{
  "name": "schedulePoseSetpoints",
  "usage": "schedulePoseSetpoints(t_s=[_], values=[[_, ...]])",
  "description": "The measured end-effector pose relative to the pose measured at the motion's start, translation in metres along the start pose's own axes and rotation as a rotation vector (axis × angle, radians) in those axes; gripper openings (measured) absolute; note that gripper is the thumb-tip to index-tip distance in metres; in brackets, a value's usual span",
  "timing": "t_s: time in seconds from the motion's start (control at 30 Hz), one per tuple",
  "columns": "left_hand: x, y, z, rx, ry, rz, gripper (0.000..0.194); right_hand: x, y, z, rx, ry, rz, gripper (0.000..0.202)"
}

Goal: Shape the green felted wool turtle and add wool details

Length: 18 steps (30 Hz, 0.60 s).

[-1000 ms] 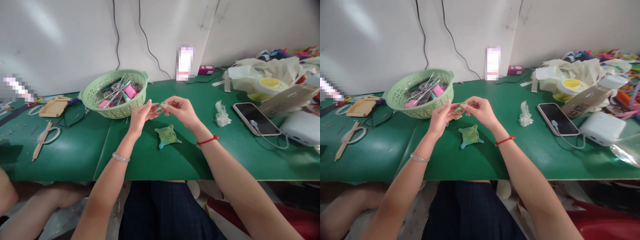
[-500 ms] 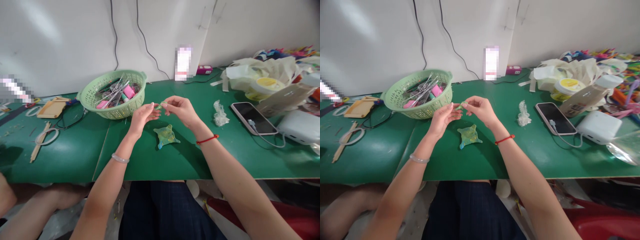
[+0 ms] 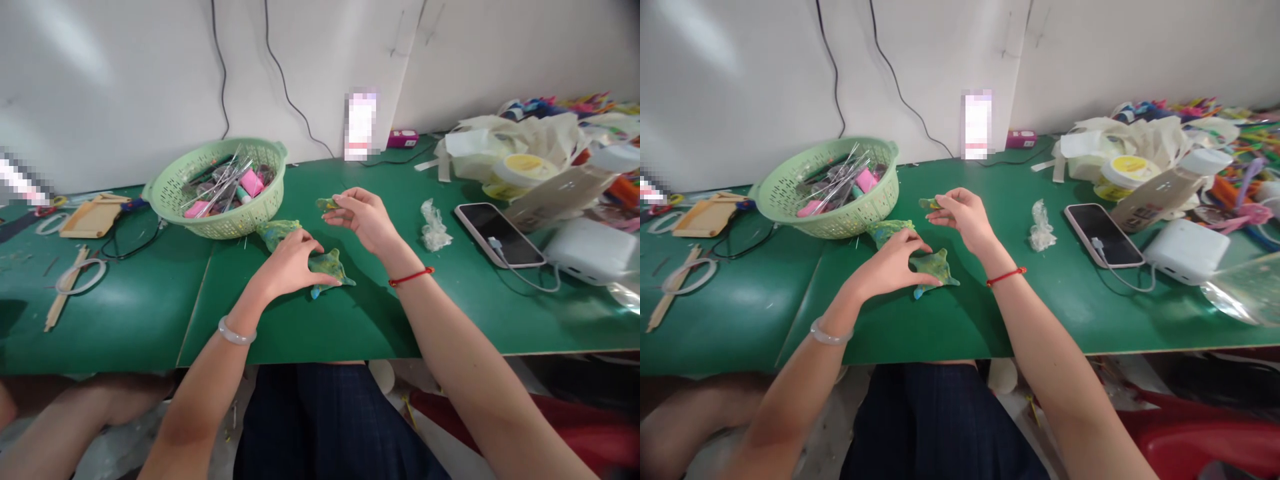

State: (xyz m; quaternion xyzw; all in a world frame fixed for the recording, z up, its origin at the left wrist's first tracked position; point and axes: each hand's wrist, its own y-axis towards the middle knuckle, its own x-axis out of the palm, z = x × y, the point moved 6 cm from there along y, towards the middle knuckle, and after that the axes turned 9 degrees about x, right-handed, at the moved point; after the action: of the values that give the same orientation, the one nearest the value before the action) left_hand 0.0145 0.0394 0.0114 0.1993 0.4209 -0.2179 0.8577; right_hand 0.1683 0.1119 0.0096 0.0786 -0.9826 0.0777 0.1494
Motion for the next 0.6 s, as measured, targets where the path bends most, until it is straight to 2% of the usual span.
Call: schedulePoseSetpoints(t_s=[0.1, 0.3, 0.47, 0.6], values=[[0.004, 0.0, 0.002, -0.004, -0.018, -0.026, 0.056, 0.001, -0.001, 0.0, -0.011, 0.005, -0.012, 0.036], [0.007, 0.004, -0.009, -0.088, -0.333, 0.023, 0.058, 0.0, -0.003, -0.005, -0.052, -0.035, -0.067, 0.034], [-0.011, 0.009, -0.013, -0.062, -0.59, 0.192, 0.036, -0.004, -0.006, -0.013, -0.117, -0.069, -0.064, 0.035], [-0.026, 0.009, -0.021, -0.046, -0.855, 0.39, 0.041, -0.002, -0.008, -0.016, -0.156, -0.069, -0.086, 0.036]])
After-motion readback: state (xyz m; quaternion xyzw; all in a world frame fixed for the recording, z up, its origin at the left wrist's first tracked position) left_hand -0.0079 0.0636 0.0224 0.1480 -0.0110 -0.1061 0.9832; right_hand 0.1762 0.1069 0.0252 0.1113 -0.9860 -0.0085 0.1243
